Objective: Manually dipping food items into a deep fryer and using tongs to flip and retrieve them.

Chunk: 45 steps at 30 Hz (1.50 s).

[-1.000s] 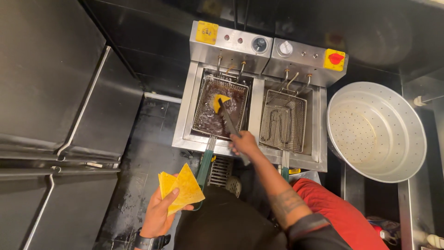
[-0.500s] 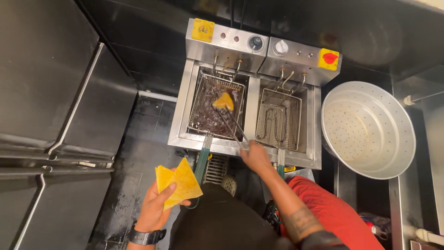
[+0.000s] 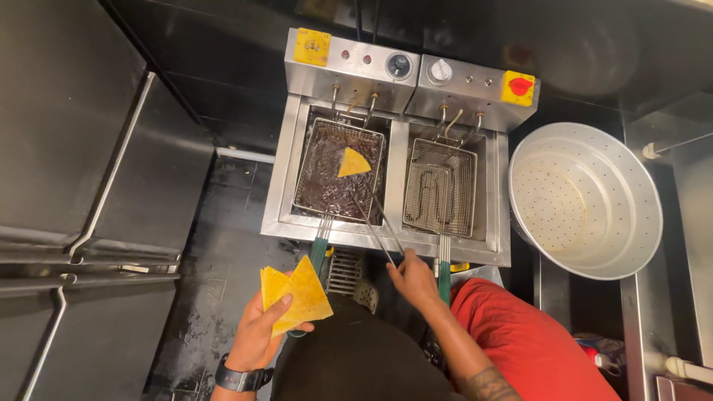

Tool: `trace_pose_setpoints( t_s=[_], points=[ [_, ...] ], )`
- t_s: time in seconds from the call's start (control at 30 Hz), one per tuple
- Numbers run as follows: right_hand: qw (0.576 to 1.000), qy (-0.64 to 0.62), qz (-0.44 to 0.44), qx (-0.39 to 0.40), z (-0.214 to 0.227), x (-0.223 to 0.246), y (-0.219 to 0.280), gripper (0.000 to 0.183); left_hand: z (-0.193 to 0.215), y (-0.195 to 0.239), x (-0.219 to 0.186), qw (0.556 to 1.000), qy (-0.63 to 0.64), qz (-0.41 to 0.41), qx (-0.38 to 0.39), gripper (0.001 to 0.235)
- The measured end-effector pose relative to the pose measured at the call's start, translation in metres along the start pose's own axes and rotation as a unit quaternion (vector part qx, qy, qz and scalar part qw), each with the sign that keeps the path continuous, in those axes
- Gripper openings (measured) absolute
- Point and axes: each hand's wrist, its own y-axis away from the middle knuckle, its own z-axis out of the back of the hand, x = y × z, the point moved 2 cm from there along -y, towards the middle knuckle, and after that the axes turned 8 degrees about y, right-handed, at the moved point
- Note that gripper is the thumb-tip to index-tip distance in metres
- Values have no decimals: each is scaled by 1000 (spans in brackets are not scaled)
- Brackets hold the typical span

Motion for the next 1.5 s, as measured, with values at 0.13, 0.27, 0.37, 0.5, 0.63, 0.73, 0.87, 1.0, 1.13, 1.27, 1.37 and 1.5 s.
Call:
trace_pose_setpoints(
  t_s=[0.13,0.27,0.37,0.5,0.63,0.73,0.87,1.0,1.13,1.27,1.37,1.5],
  points=[
    [1000,-16,9,10,1,3,10,45,-6,-4,3,1000,-1,2,8,46],
    [999,-35,5,19,-4,-1,20,47,-7,-8,7,1000,-4,5,9,45],
    [999,-45,19,23,-18,-11,25,47,-11,-9,10,1000,-10,1,4,45],
    [998,-52,30,16,-32,-18,34,55,-17,-6,17,1000,-13,6,-6,45],
    [996,-77,32,30,-42,-26,38,61,-20,5,28,1000,-9,5,-29,44],
    [995,-88,20,36,-40,-21,44,59,-20,18,34,999,-9,6,-39,45],
    [995,-94,12,24,-51,-24,53,55,-11,24,30,1000,-8,10,-13,45],
    [996,-88,4,-8,-57,-12,59,55,7,21,6,999,-20,26,25,45],
    [997,-63,-39,-15,-56,6,67,57,37,28,-23,998,-17,-1,58,45],
    [996,-55,-73,-21,-64,15,73,55,72,41,-33,998,-37,-38,43,47],
    [995,-46,-78,-40,-71,12,74,49,93,47,-26,998,-19,-37,36,48],
    [994,-56,-77,-58,-77,19,74,48,96,54,-28,999,5,-11,40,54]
  ],
)
